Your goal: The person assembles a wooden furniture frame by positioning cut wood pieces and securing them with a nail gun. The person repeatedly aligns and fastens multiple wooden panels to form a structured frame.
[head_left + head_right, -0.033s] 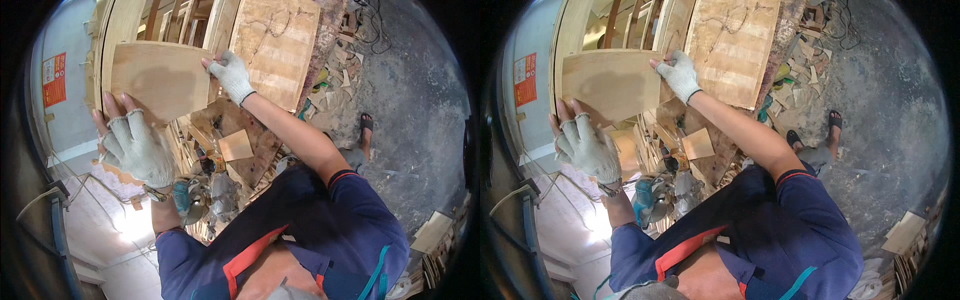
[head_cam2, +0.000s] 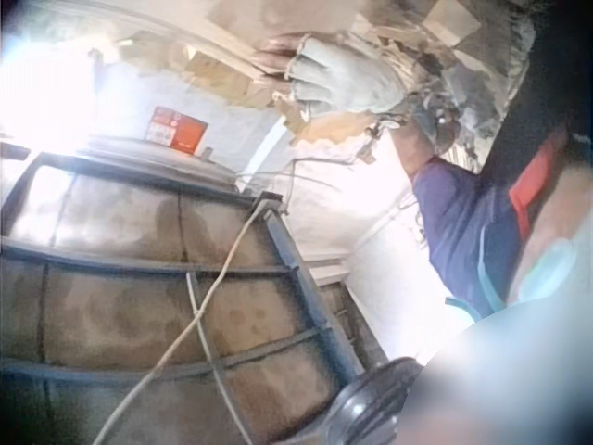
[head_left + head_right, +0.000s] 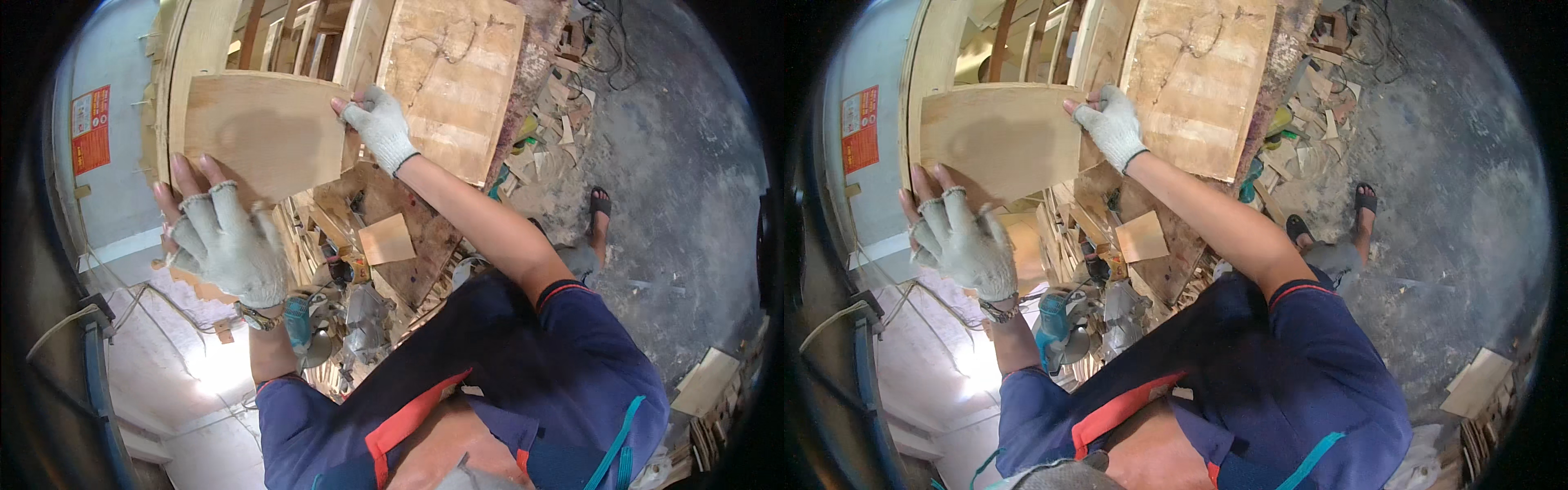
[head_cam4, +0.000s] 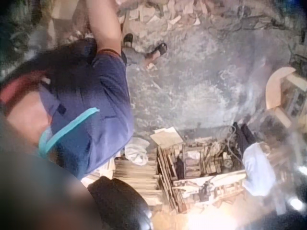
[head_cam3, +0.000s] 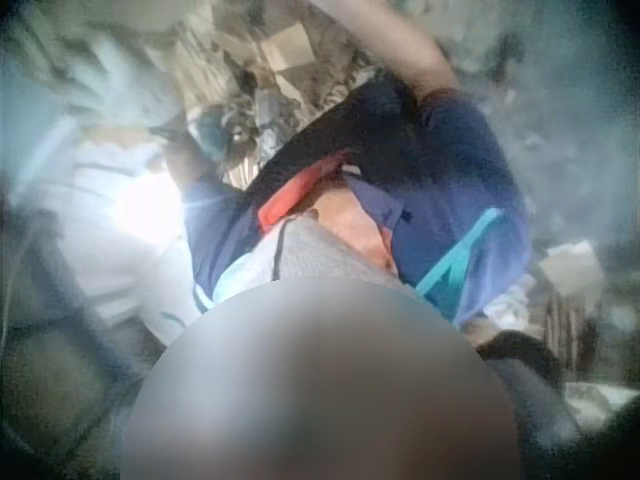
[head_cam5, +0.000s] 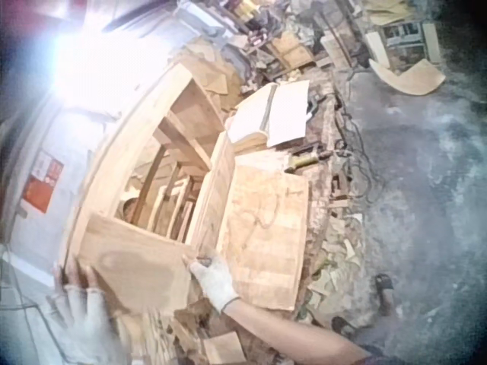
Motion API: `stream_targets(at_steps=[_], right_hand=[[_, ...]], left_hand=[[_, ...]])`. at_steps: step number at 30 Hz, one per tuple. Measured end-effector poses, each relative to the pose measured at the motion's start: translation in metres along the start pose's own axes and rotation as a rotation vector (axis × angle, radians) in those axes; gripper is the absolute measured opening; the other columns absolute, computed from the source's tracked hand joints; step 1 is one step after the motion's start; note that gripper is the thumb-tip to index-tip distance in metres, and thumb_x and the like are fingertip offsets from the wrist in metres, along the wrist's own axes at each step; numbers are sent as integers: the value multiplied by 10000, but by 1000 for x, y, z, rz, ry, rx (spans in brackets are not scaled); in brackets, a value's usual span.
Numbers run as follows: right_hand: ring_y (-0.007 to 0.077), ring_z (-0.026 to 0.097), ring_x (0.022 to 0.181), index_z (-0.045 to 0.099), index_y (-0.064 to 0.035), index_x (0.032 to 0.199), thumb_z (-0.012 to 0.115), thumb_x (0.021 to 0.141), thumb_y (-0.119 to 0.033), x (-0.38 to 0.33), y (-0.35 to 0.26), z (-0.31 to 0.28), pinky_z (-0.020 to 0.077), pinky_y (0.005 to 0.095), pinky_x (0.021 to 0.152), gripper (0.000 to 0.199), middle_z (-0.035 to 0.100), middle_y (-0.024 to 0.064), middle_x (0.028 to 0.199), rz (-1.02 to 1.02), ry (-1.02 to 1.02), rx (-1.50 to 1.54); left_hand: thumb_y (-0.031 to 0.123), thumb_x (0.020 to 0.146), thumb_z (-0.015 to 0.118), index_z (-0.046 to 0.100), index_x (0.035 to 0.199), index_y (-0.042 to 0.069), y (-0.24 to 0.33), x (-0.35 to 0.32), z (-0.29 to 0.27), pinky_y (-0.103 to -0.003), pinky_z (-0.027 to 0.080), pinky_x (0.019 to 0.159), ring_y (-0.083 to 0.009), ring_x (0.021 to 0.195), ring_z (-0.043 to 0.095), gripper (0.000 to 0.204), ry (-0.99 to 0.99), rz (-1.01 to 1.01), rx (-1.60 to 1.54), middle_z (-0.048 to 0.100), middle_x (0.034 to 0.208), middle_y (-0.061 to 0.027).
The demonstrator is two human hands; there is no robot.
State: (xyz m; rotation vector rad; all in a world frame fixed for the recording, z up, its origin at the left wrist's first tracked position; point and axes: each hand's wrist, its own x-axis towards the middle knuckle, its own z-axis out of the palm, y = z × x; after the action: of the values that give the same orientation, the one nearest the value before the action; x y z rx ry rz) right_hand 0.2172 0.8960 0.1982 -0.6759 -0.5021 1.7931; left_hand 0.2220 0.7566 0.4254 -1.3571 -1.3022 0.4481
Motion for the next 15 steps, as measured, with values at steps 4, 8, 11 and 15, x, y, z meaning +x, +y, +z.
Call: stream_targets(at_steps=[4, 8, 11, 15], right_hand=[[192, 663, 892, 589, 69, 1151, 866, 812, -371, 4, 5, 6, 544, 307, 779, 620, 682, 130, 970, -6, 34, 64], [196, 665, 900, 579, 87, 1159, 861, 827, -357, 8, 3, 1, 539, 300, 785, 621, 685, 145, 986, -4, 34, 63], [192, 665, 896, 578, 94, 1164, 855, 840, -340, 5, -3, 2, 539, 299, 783, 608, 688, 145, 978, 5, -2, 67], [142, 635, 792, 592, 62, 1117, 822, 882, -276, 2, -12, 6, 526, 275, 713, 472, 690, 81, 904, -38, 21, 66]], left_hand=[[489, 886, 698, 565, 1462, 197, 0, -2, 16, -495, 166, 1199, -341, 1467, 387, 659, 90, -18, 22, 445, 1595, -77], [542, 914, 673, 594, 1437, 192, 0, 1, 22, -488, 128, 1212, -331, 1477, 375, 635, 98, -19, 53, 447, 1592, -77], [552, 900, 688, 602, 1432, 184, -4, 3, 18, -489, 152, 1203, -333, 1451, 408, 652, 120, -32, 52, 475, 1571, -80], [540, 886, 712, 598, 1435, 166, -7, 9, 14, -498, 237, 1169, -340, 1412, 449, 674, 92, -21, 37, 497, 1548, -100]])
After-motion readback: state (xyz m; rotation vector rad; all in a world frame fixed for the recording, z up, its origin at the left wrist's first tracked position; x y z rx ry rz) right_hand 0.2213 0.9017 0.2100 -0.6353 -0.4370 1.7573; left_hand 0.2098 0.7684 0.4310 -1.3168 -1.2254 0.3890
